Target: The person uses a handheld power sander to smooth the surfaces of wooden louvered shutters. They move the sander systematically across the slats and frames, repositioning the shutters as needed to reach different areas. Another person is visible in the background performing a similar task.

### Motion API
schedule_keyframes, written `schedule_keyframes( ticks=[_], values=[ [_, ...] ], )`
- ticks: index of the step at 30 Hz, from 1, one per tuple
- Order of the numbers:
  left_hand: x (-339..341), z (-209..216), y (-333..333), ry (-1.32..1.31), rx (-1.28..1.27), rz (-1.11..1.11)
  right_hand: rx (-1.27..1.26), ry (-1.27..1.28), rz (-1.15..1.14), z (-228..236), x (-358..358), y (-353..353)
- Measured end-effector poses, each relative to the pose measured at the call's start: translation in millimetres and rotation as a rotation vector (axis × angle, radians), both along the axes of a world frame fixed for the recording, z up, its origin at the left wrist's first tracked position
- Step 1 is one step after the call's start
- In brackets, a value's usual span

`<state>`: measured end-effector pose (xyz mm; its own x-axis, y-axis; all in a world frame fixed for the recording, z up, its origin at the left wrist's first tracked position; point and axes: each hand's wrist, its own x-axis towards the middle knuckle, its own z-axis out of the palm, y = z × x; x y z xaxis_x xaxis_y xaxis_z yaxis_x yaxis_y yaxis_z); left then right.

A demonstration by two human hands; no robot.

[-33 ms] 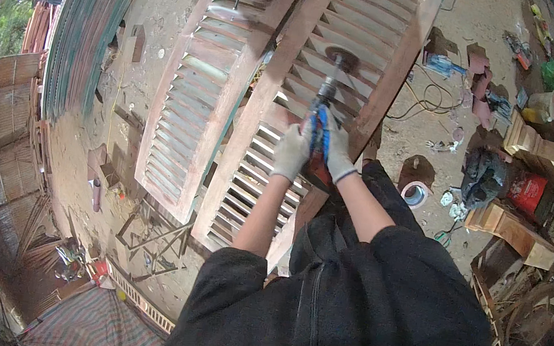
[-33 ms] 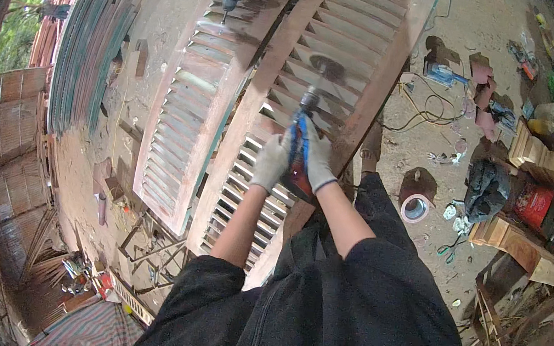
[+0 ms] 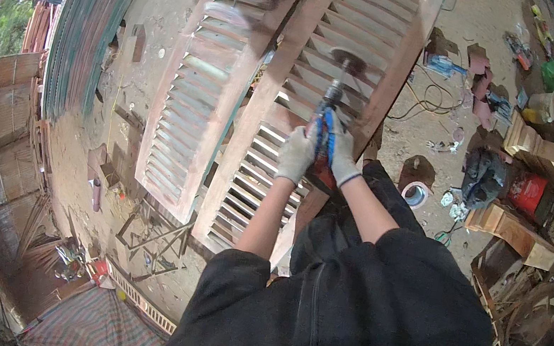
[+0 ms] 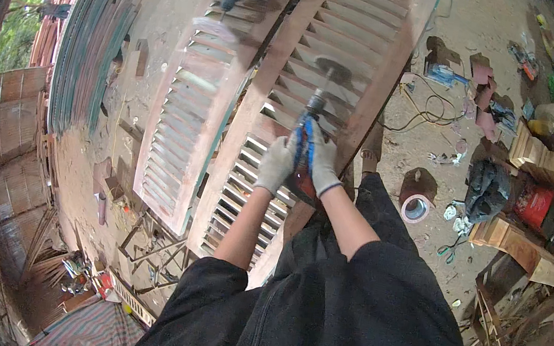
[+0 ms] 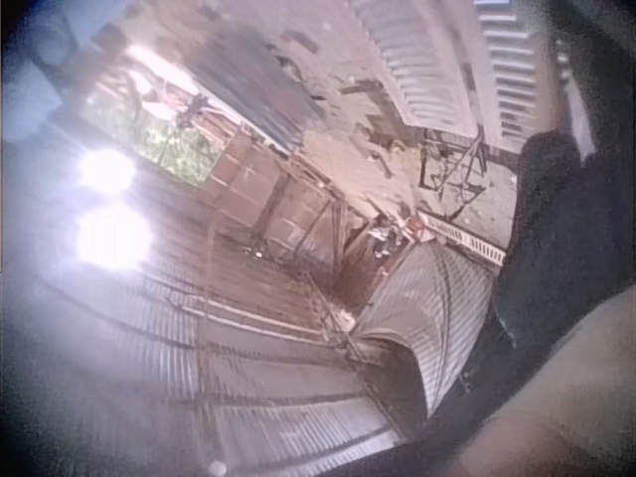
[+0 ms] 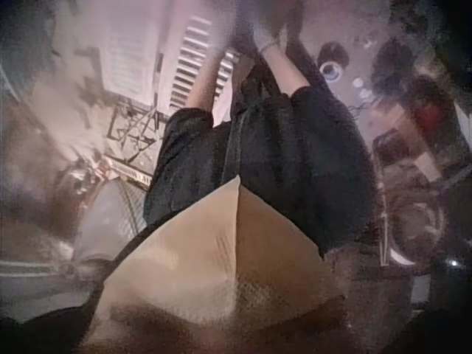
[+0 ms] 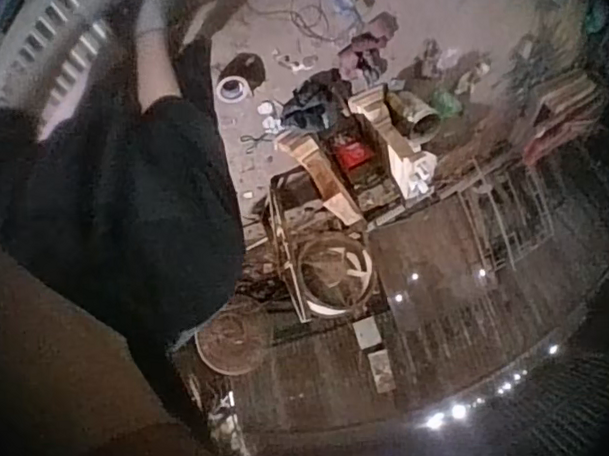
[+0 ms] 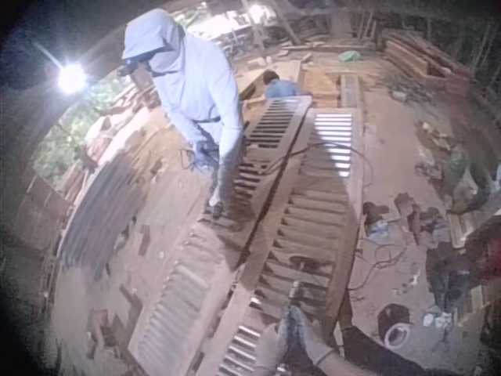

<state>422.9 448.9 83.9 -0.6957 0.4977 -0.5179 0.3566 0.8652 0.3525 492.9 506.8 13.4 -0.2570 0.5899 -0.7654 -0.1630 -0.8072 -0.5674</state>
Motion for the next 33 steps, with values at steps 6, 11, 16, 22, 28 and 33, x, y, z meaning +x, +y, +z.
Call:
schedule_keyframes(
  ticks=[6,11,16,22,28,33],
  values=[
    [23.1,13.2,12.9,-0.113,0.068,-0.093,-0.005,-0.038,-0.008,18.2,39.6,17.6],
    [8.3,36.2,47.1,0.039,0.194,-0.172,0.192,0.257,-0.039,14.5,25.4,48.1],
    [-10.7,30.3,54.6,-0.011,0.036,-0.141,0.151,0.092,0.004,-17.1,2.8,50.8],
    [-74.9,-32.4,32.7,0.144,0.12,-0.285,0.249,0.039,0.088,1.0,-59.3,43.5],
    [-106.0,-15.3,34.9,-0.004,0.12,-0.209,0.187,-0.11,-0.063,-15.1,-93.9,24.2],
    [-119.0,-6.2,43.8,0.038,0.098,-0.249,0.22,-0.062,-0.157,-38.4,-118.2,22.3]
  ],
)
